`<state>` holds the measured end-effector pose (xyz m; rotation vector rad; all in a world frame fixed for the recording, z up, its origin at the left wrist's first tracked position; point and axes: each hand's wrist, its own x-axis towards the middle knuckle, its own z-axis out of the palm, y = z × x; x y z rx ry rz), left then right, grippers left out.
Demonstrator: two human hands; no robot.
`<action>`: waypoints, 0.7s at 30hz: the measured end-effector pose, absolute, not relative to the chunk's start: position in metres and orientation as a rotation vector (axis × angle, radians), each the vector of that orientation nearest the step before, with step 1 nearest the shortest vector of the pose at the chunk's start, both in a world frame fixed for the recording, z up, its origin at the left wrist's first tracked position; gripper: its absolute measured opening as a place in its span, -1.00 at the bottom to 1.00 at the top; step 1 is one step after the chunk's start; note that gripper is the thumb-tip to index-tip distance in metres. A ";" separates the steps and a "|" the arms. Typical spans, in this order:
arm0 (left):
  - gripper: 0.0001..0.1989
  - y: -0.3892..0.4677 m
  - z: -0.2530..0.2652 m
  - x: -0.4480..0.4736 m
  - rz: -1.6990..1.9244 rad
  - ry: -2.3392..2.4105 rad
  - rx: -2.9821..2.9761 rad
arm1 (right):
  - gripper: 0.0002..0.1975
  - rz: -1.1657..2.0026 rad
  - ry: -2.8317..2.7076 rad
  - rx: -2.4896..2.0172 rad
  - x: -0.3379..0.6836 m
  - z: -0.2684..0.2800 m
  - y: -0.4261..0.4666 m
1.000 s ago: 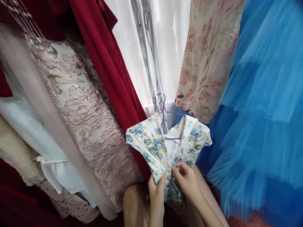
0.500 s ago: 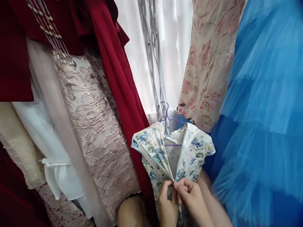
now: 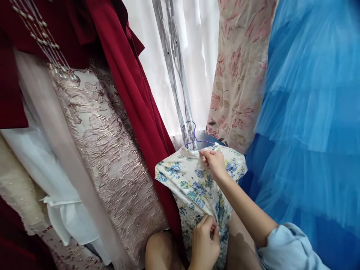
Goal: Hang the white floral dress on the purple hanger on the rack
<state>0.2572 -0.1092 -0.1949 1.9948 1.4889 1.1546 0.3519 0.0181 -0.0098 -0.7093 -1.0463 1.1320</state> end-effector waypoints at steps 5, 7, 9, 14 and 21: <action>-0.87 -0.100 -0.188 0.244 1.271 1.441 2.000 | -0.74 1.137 -1.075 -0.676 0.357 -0.016 0.014; -0.87 -0.089 -0.160 0.235 1.440 1.466 1.967 | -0.75 1.127 -1.095 -0.678 0.363 -0.025 0.009; -0.80 -0.073 -0.118 0.227 1.594 1.506 1.952 | -0.74 1.102 -1.138 -0.685 0.368 -0.031 0.003; -0.70 -0.017 -0.021 0.223 1.465 1.388 2.326 | -0.72 1.031 -1.289 -0.690 0.376 -0.030 -0.002; -0.83 -0.002 -0.005 0.242 1.864 1.416 2.329 | -0.71 1.019 -1.273 -0.647 0.367 -0.048 0.012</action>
